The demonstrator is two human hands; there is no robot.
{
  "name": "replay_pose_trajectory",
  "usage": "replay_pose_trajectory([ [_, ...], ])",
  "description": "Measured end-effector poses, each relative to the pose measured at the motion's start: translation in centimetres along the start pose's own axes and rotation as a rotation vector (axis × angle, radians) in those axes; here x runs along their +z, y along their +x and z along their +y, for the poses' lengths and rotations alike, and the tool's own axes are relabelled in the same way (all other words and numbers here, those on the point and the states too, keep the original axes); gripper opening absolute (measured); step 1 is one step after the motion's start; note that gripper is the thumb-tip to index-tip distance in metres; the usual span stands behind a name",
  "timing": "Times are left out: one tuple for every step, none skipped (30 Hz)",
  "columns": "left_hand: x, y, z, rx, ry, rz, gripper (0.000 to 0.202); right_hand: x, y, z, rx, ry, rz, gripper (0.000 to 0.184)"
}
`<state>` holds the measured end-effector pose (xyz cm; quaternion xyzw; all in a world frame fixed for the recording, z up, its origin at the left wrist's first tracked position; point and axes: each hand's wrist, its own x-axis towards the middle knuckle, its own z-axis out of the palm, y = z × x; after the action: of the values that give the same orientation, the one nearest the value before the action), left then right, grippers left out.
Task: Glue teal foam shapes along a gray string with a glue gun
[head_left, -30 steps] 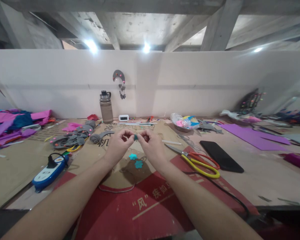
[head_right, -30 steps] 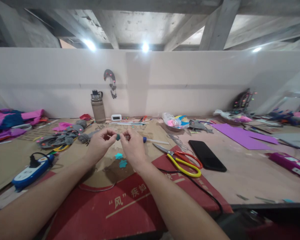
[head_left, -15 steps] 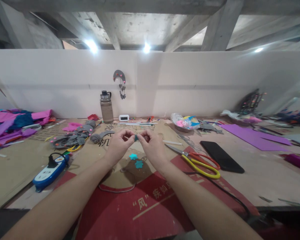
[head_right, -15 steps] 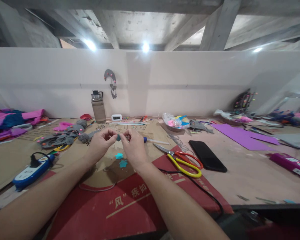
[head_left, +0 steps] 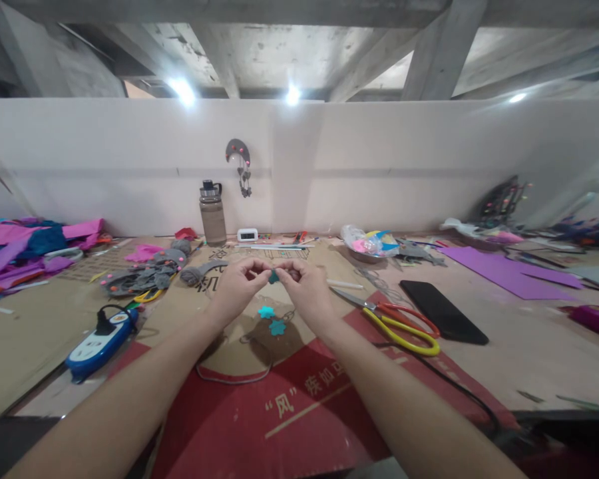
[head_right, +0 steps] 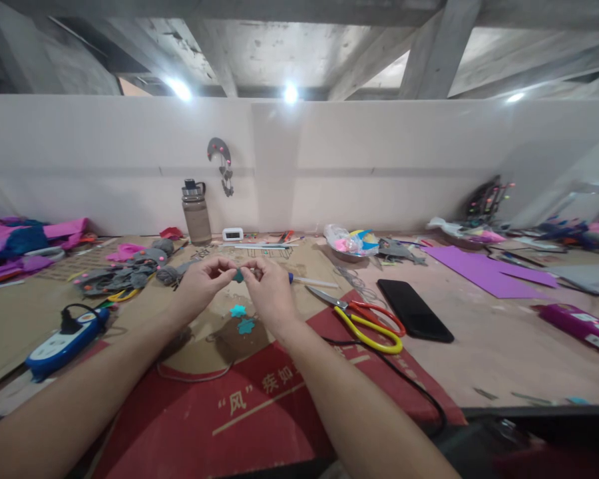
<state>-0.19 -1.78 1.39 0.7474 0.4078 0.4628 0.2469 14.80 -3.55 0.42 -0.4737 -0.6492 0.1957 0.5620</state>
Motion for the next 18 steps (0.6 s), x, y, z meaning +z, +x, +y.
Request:
replay_pose_trajectory([
  [0.0, 0.1, 0.0, -0.003, 0.004, -0.011, 0.023, 0.0, 0.0, 0.1, 0.0, -0.021, 0.005, 0.019],
  [-0.1, 0.2, -0.1, -0.007, 0.0, -0.024, 0.025, 0.0, 0.1, 0.2, 0.0, -0.039, 0.012, 0.019],
  [-0.1, 0.2, -0.1, -0.012, -0.015, -0.04, 0.026, 0.0, 0.1, 0.4, -0.001, -0.052, 0.019, 0.019],
  [-0.1, 0.3, -0.1, -0.018, -0.04, -0.061, 0.027, 0.1, 0.1, 0.5, -0.003, -0.06, 0.025, 0.019],
  [-0.1, 0.3, -0.2, -0.025, -0.071, -0.082, 0.026, 0.1, 0.2, 0.6, -0.003, -0.066, 0.031, 0.018],
  [-0.1, 0.4, -0.2, -0.035, -0.105, -0.1, 0.026, 0.1, 0.2, 0.7, -0.002, -0.069, 0.036, 0.018],
  [-0.1, 0.4, -0.3, -0.051, -0.138, -0.117, 0.025, 0.2, 0.2, 0.7, -0.001, -0.069, 0.038, 0.018],
  [-0.1, 0.5, -0.4, -0.072, -0.167, -0.132, 0.025, 0.2, 0.1, 0.7, 0.0, -0.066, 0.038, 0.018],
  [-0.1, 0.5, -0.5, -0.094, -0.194, -0.145, 0.026, 0.2, 0.1, 0.7, 0.003, -0.061, 0.038, 0.018],
  [-0.1, 0.5, -0.7, -0.115, -0.22, -0.156, 0.027, 0.2, 0.1, 0.7, 0.007, -0.054, 0.038, 0.019],
  [-0.1, 0.6, -0.8, -0.131, -0.246, -0.166, 0.028, 0.2, 0.1, 0.6, 0.01, -0.047, 0.038, 0.019],
  [-0.1, 0.6, -0.9, -0.139, -0.274, -0.175, 0.03, 0.2, 0.1, 0.6, 0.012, -0.041, 0.035, 0.019],
  [-0.1, 0.7, -1.0, -0.141, -0.304, -0.18, 0.03, 0.2, 0.1, 0.5, 0.015, -0.036, 0.034, 0.019],
  [-0.1, 0.7, -1.1, -0.144, -0.338, -0.184, 0.031, 0.2, 0.1, 0.5, 0.019, -0.033, 0.034, 0.019],
  [-0.1, 0.7, -1.2, -0.148, -0.373, -0.189, 0.031, 0.2, 0.1, 0.6, 0.028, -0.029, 0.035, 0.019],
  [-0.1, 0.7, -1.2, -0.154, -0.409, -0.193, 0.032, 0.2, 0.2, 0.6, 0.04, -0.025, 0.036, 0.018],
  [-0.1, 0.7, -1.2, -0.163, -0.442, -0.199, 0.033, 0.2, 0.2, 0.6, 0.056, -0.02, 0.039, 0.018],
  [-0.1, 0.8, -1.3, -0.177, -0.469, -0.205, 0.035, 0.2, 0.3, 0.7, 0.071, -0.016, 0.043, 0.018],
])
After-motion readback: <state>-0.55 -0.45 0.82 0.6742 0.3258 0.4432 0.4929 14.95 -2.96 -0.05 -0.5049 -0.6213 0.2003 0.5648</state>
